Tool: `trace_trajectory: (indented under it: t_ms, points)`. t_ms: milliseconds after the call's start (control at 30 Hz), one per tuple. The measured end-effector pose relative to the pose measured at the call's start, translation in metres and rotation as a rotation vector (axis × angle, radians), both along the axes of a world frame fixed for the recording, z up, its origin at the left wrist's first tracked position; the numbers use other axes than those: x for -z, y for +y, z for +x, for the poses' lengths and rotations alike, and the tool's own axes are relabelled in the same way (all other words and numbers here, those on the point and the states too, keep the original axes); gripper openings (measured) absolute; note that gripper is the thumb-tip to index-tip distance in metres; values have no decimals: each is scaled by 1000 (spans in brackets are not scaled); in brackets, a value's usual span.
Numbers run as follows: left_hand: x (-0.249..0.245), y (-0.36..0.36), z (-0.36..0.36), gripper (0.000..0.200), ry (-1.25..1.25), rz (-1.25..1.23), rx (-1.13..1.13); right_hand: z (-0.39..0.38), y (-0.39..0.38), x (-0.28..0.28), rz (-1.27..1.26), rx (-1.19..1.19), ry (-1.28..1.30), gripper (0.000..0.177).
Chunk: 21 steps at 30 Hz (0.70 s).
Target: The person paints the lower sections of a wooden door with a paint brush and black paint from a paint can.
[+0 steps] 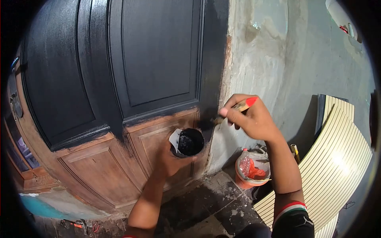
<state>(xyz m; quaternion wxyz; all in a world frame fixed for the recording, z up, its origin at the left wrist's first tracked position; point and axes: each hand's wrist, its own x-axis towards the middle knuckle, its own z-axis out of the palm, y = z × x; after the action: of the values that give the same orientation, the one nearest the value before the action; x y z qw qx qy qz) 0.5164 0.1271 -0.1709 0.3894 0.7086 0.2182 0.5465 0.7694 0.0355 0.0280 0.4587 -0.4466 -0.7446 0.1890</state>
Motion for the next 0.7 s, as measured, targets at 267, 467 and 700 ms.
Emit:
trace_trajectory:
  t_ms: [267,467,700]
  points:
    - [2,-2,10,102,-6,-20,22,-37,42,54,72,-110,-435,33]
    - [-7,-5,8,94,21,-44,-8,-31,32,40,68,-90,-245,30]
    - [-5,-2,11,81,-53,-44,-145,-19,31,64,-15,-90,117,26]
